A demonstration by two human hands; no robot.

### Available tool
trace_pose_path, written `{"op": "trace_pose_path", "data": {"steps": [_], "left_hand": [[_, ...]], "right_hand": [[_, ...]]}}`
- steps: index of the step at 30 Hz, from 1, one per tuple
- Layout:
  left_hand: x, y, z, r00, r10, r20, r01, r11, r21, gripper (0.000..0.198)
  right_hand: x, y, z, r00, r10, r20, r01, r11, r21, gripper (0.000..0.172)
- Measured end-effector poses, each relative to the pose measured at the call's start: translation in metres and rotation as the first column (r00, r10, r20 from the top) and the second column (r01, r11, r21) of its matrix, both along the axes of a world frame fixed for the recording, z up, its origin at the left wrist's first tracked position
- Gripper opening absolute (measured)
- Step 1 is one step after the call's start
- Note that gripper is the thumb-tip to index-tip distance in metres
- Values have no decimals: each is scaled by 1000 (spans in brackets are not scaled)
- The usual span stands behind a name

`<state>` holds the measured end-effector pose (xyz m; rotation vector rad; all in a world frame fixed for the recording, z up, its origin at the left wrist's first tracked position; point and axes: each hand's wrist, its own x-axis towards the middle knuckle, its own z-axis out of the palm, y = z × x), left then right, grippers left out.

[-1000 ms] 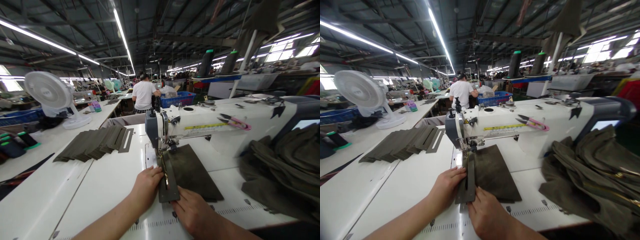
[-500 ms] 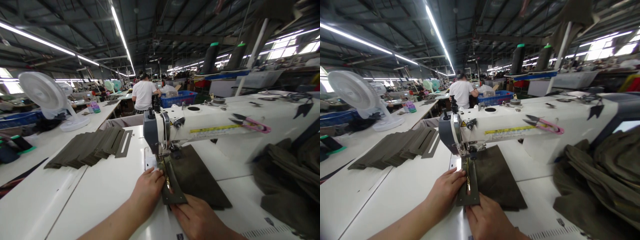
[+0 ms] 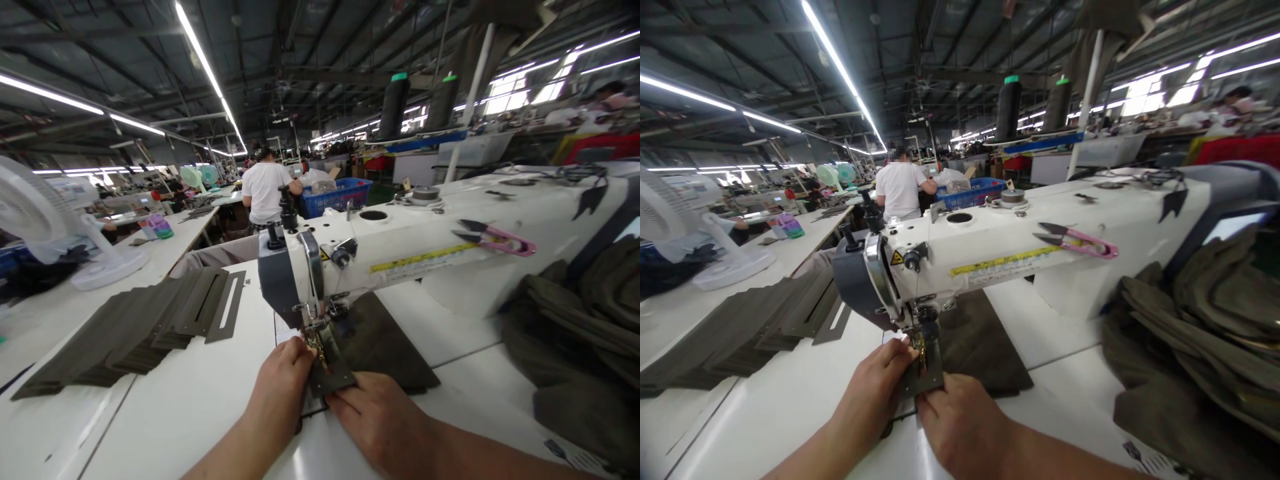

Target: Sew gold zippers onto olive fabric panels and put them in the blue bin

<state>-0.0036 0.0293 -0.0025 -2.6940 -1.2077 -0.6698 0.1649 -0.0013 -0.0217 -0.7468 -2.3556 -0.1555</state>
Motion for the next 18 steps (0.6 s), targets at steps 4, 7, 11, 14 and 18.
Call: {"op": "trace_pose_path", "data": {"steps": [4, 7, 11, 14, 18], "left_hand": [[-1, 5, -4, 1000, 11, -2, -11, 1000, 3, 20], [-1, 4, -4, 999, 35, 15, -34, 997, -68, 21], [-2, -8, 0, 992, 14, 122, 5, 988, -156, 27], [-2, -18, 6, 977, 126, 171, -101, 983, -152, 21], [-1, -27, 13, 910, 378, 170, -338, 914, -226, 38]], "right_hand": [[0, 5, 1, 998, -32, 62, 34, 999, -33, 20], [3, 2, 5, 1000, -11, 19, 13, 997, -75, 20], [8, -2, 12, 994, -77, -73, 63, 983, -174, 16], [9, 7, 16, 972, -229, -44, 212, 947, -239, 14], [7, 34, 22, 970, -230, 76, 242, 922, -303, 15]]}}
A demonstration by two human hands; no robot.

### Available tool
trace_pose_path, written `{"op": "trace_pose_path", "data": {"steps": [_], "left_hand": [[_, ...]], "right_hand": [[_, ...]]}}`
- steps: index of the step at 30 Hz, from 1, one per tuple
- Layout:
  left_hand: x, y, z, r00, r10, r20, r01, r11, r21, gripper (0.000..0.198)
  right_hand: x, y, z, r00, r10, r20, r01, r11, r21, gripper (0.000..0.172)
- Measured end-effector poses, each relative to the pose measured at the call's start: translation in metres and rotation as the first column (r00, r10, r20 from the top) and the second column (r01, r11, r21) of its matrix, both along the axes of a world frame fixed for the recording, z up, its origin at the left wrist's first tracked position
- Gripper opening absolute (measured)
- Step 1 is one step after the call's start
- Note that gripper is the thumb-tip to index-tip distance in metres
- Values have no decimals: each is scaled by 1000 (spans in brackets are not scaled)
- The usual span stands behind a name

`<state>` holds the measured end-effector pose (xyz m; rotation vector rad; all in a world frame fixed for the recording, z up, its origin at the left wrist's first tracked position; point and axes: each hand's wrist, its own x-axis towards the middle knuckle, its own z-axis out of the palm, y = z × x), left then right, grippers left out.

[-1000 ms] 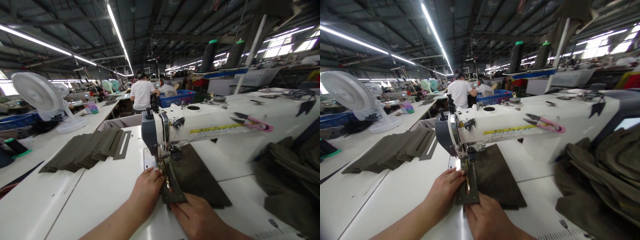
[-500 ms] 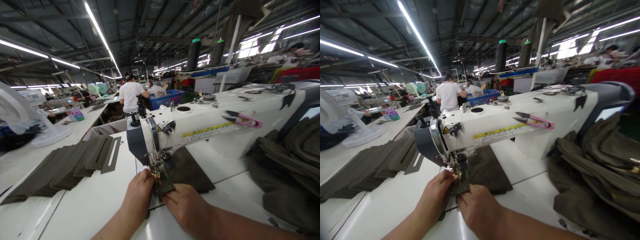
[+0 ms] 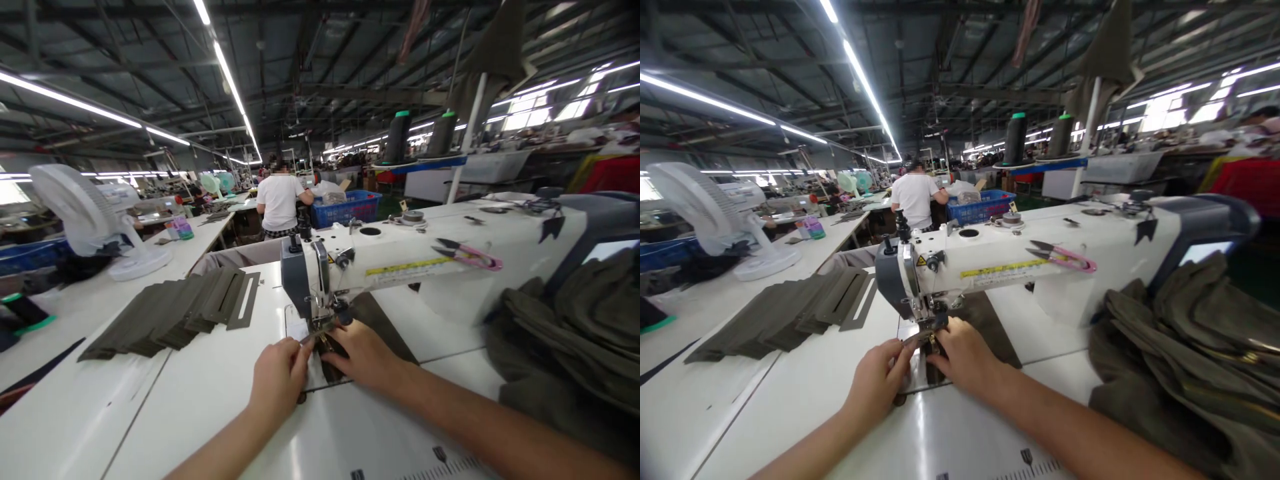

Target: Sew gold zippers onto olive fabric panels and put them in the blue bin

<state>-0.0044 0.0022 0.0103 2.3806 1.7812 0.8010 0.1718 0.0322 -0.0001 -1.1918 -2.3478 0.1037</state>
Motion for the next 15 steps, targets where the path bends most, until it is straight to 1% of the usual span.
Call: {"op": "trace_pose_path", "data": {"steps": [1, 2, 3, 4, 5, 7, 8, 10, 13, 15], "left_hand": [[0, -2, 0, 1000, -26, 16, 25, 1000, 10, 40], [0, -4, -1, 995, -95, 28, 93, 994, 52, 38], [0, -5, -2, 982, -190, 22, 186, 976, 114, 31], [-1, -6, -4, 956, -293, -10, 290, 941, 178, 25], [-1, -7, -6, 922, -382, -61, 386, 894, 226, 24], [0, -6, -10, 851, -493, -182, 525, 809, 264, 24], [0, -5, -11, 823, -516, -236, 566, 778, 272, 23], [2, -1, -14, 796, -509, -328, 598, 744, 298, 25], [5, 3, -16, 779, -475, -409, 607, 733, 307, 26], [5, 4, -15, 780, -490, -391, 609, 737, 293, 26]], "right_hand": [[-1, 6, 0, 999, 23, 25, -22, 1000, -5, 11], [-1, 11, 0, 999, 33, 42, -33, 999, -5, 13], [-1, 15, -1, 998, 28, 48, -27, 1000, -2, 18], [-1, 17, -2, 999, 9, 45, -10, 1000, 4, 21], [-2, 19, -4, 999, -16, 40, 16, 1000, 10, 20], [-2, 19, -7, 996, -84, 26, 83, 996, 20, 15], [-3, 19, -8, 993, -120, 21, 119, 993, 24, 13], [-4, 18, -9, 982, -187, 21, 186, 982, 32, 14], [-7, 16, -8, 966, -253, 46, 251, 967, 45, 17], [-9, 15, -6, 956, -282, 79, 279, 959, 47, 18]]}}
